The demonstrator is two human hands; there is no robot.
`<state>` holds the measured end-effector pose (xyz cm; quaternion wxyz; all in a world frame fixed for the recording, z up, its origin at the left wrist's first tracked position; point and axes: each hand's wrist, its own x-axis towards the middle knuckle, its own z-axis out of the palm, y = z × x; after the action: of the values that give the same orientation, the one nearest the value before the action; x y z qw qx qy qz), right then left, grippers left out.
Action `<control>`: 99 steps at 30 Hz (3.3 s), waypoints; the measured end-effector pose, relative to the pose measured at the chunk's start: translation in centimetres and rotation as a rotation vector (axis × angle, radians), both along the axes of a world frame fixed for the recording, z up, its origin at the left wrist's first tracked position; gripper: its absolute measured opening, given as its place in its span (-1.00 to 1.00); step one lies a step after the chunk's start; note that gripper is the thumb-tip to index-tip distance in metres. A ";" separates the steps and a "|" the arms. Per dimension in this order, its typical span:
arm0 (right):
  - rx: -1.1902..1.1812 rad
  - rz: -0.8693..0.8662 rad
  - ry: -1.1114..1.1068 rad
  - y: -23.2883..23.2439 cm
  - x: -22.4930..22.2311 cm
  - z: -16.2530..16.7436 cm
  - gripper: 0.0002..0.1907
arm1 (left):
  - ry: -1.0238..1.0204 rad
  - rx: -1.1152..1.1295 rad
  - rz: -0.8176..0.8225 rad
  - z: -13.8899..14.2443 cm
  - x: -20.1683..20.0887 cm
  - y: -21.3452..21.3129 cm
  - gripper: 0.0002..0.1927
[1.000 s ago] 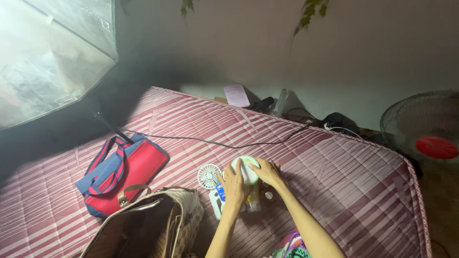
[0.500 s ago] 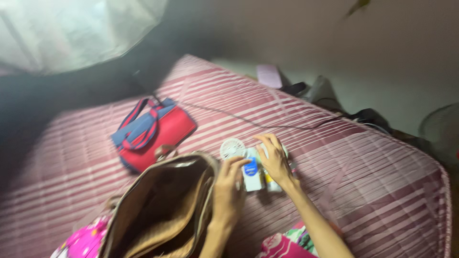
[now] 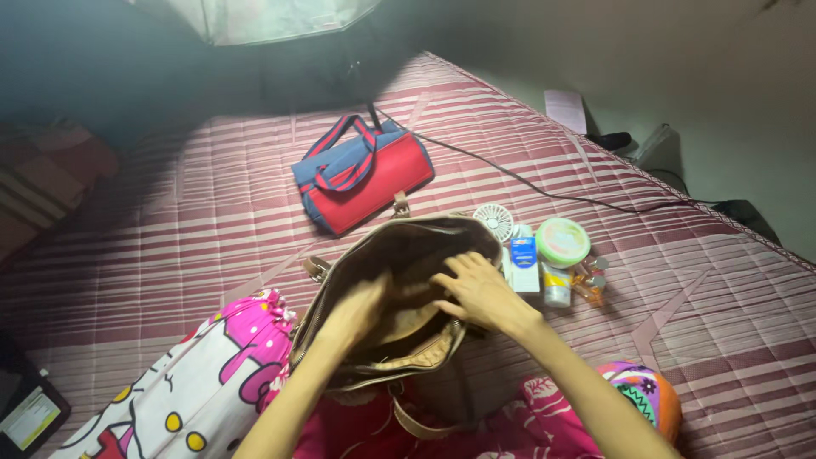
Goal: The person sits on a bed and unpacks a checkered handbag, taking out a small fan, bottles, a yellow box, a pouch, a phone and small containers one at a time and arranging them on the bed, then adjusts the bag's inner compartments and zipper.
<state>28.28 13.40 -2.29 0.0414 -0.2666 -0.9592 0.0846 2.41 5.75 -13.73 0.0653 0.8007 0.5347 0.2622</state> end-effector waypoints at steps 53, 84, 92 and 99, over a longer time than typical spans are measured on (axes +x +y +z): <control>-0.538 -0.620 1.479 -1.4 10.7 9.9 -0.78 | -0.801 -0.094 -0.083 21.4 15.2 -2.9 -0.44; -0.344 -0.144 0.692 -0.5 2.6 6.2 -0.75 | -0.375 -0.164 0.262 17.2 7.4 -4.7 -0.76; -0.176 0.248 0.351 -4.1 -2.6 4.7 -0.76 | 0.010 -0.040 0.317 8.3 1.4 -2.6 -0.80; -0.125 0.077 0.125 -6.6 1.9 1.0 -0.58 | -0.004 0.248 0.369 7.9 1.1 -3.6 -0.91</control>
<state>30.18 6.77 -1.27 0.0811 -0.2260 -0.9571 0.1624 3.52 2.13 -5.87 -0.0818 0.6906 0.6356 0.3352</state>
